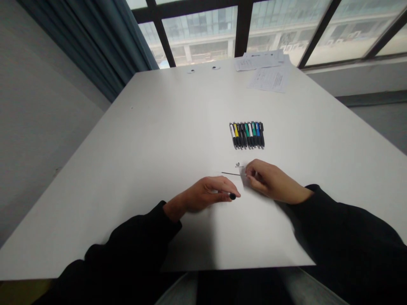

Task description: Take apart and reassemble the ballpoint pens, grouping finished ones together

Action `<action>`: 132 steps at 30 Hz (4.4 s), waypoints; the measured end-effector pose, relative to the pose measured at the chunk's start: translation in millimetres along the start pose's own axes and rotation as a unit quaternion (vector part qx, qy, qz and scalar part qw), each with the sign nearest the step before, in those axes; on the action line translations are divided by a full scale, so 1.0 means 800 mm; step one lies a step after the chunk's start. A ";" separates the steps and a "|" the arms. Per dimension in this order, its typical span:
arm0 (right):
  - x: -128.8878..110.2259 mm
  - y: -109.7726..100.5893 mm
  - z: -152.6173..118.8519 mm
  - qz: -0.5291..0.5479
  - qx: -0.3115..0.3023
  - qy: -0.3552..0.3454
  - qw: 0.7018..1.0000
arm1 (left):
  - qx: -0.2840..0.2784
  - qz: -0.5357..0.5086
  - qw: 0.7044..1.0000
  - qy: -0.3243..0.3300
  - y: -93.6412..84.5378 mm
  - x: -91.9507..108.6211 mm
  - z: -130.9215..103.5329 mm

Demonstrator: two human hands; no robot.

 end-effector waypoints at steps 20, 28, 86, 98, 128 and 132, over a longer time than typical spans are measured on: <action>0.046 -0.061 -0.013 0.399 0.174 0.164 0.885 | -0.012 0.011 0.998 -0.062 0.000 -0.014 -0.006; 0.044 -0.054 -0.013 0.434 0.142 0.172 0.873 | -0.023 0.029 0.998 -0.051 0.000 -0.009 -0.004; 0.031 -0.012 -0.013 0.419 0.067 0.103 0.900 | -0.010 0.039 0.998 -0.055 0.004 -0.013 -0.002; 0.016 0.006 0.035 -0.027 0.103 -0.040 0.994 | -0.008 -0.007 0.996 -0.085 0.007 -0.022 -0.004; -0.013 0.017 0.009 -0.225 -0.042 -0.097 0.969 | -0.008 -0.015 0.997 -0.081 0.003 -0.022 -0.004; -0.012 0.019 0.009 -0.215 -0.036 -0.104 0.970 | -0.008 -0.017 0.997 -0.080 0.002 -0.025 -0.004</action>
Point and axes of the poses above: each hand's wrist, its own z-axis towards the middle knuckle, its own y-axis out of the palm, x = y × z, the point moved 9 cm from there along z, towards the middle knuckle, and after that the axes turned 5 degrees about x, right-handed, at the moved point
